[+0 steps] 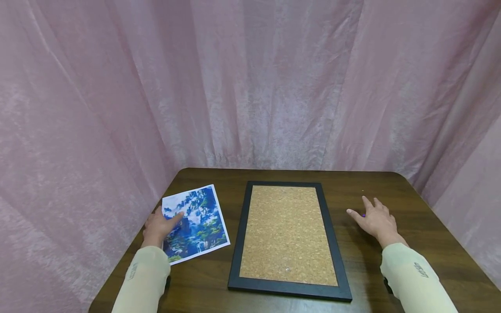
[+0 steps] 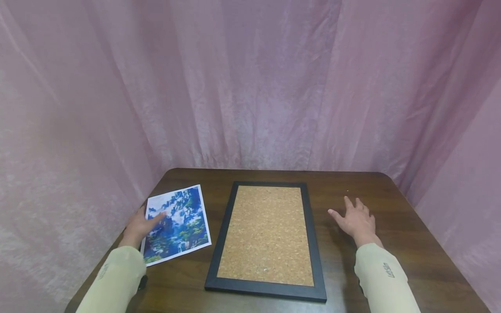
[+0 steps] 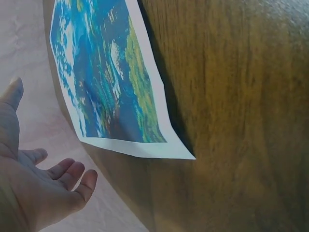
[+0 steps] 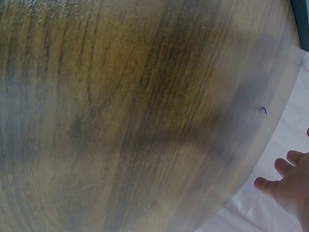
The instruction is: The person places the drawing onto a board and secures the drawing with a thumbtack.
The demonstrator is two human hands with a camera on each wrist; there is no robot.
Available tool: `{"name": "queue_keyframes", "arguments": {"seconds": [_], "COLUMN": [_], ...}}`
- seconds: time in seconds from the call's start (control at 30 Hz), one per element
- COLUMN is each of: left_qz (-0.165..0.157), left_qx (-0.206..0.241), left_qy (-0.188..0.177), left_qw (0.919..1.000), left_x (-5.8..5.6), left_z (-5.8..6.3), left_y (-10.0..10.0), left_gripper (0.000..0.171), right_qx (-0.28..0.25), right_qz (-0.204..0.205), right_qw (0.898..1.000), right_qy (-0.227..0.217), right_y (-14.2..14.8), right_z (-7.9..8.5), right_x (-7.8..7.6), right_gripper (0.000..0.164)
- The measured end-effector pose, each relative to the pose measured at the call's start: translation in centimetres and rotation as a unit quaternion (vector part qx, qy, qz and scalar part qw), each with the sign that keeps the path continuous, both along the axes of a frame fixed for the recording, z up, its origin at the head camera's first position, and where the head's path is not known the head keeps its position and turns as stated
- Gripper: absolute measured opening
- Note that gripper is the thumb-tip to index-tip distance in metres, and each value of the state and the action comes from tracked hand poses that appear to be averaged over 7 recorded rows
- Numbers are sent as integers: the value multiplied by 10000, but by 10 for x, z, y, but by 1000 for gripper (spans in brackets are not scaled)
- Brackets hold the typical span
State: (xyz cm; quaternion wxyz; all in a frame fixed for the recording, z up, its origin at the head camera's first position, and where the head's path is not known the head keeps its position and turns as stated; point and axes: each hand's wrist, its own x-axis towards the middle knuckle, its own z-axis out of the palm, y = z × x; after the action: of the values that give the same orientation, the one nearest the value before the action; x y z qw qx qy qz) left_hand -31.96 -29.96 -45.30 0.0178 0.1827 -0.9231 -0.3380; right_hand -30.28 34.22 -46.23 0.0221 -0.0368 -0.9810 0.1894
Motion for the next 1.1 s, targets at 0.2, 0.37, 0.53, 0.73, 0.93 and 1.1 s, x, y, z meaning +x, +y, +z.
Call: {"name": "queue_keyframes", "arguments": {"seconds": [0.2, 0.37, 0.53, 0.73, 0.93, 1.1], "left_qz": [271, 429, 525, 543, 785, 909], "left_qx": [391, 607, 776, 934, 1115, 1116], "left_qy": [93, 75, 18, 54, 145, 206], "left_qw": [9988, 9972, 9956, 9941, 9906, 9894], "left_x": [7, 9, 11, 13, 15, 18], "left_z": [-4, -8, -11, -16, -22, -24], "left_y": [-2, -4, -4, -8, -12, -12], "left_gripper": [108, 106, 106, 108, 103, 96], "right_qx": [-150, -344, -570, -1015, -1445, -1841], "right_qz": [-81, -181, -274, -383, -551, -717], "right_qw": [9999, 9992, 9980, 9941, 9880, 9803], "right_qy": [8, 45, 79, 8, -29, -33], "right_y": [2, 3, 6, 9, 11, 13], "right_z": [2, 5, 5, 7, 9, 11], "right_x": [2, 4, 4, 5, 5, 5], "right_gripper": [99, 96, 97, 97, 94, 92]}}
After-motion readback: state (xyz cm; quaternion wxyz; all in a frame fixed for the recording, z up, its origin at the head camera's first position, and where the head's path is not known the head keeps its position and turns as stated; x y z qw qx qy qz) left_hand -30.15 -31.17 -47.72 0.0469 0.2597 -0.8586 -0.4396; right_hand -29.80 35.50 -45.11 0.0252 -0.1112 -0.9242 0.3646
